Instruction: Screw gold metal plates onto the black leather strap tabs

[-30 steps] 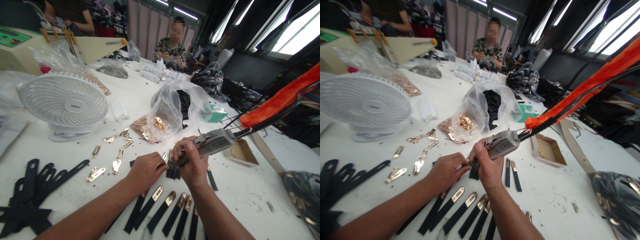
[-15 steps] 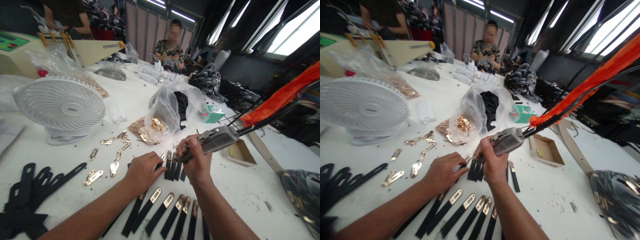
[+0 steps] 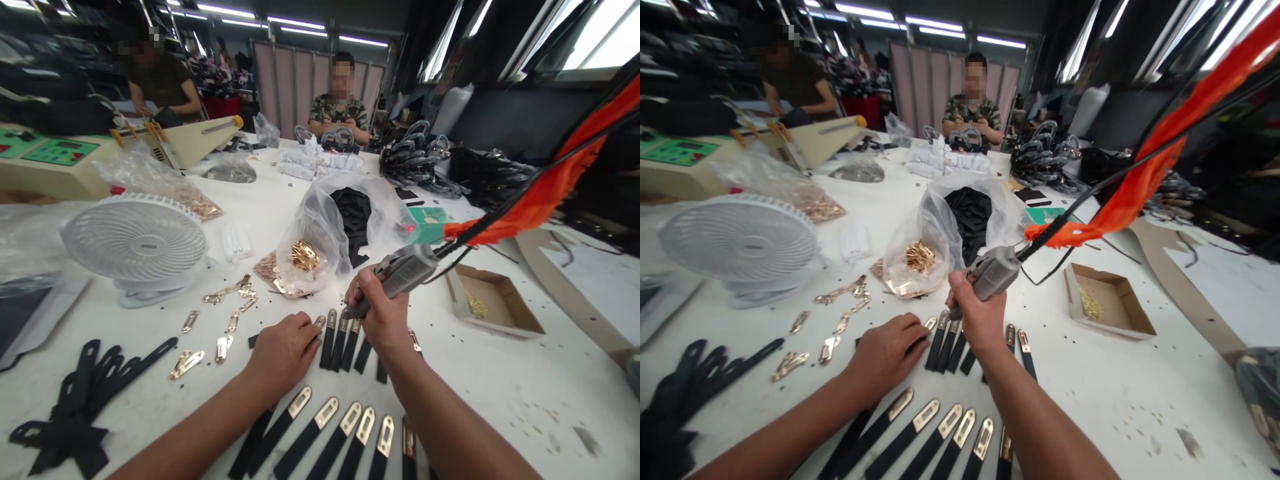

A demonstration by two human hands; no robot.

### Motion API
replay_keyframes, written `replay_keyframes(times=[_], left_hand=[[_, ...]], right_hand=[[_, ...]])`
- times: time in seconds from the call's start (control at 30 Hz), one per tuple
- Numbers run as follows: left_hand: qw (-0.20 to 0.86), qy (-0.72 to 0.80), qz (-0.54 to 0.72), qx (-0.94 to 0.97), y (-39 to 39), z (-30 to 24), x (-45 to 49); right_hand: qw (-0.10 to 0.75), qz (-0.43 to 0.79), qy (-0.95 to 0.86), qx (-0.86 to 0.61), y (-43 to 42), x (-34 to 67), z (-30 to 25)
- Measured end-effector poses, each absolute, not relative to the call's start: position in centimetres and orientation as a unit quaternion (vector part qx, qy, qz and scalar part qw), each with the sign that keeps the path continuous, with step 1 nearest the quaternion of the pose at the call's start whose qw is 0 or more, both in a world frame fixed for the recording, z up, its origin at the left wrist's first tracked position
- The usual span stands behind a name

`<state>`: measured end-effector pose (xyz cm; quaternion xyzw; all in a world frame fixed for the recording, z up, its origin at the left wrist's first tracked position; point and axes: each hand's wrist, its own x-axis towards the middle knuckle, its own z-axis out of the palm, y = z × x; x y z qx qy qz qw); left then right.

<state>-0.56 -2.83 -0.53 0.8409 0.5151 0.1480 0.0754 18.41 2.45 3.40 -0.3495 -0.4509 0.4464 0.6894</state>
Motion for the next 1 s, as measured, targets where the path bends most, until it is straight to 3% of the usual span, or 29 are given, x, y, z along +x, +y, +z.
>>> replay_keyframes(times=[0.3, 1.0], left_hand=[[0.046, 0.627, 0.049, 0.776, -3.3, 1.5, 1.0], [0.073, 0.689, 0.014, 0.721, -2.0, 2.6, 5.7]], right_hand=[[0.637, 0.486, -0.488, -0.348, 2.9, 18.9, 3.1], [0.658, 0.498, -0.459, -0.329, 2.9, 20.6, 4.6]])
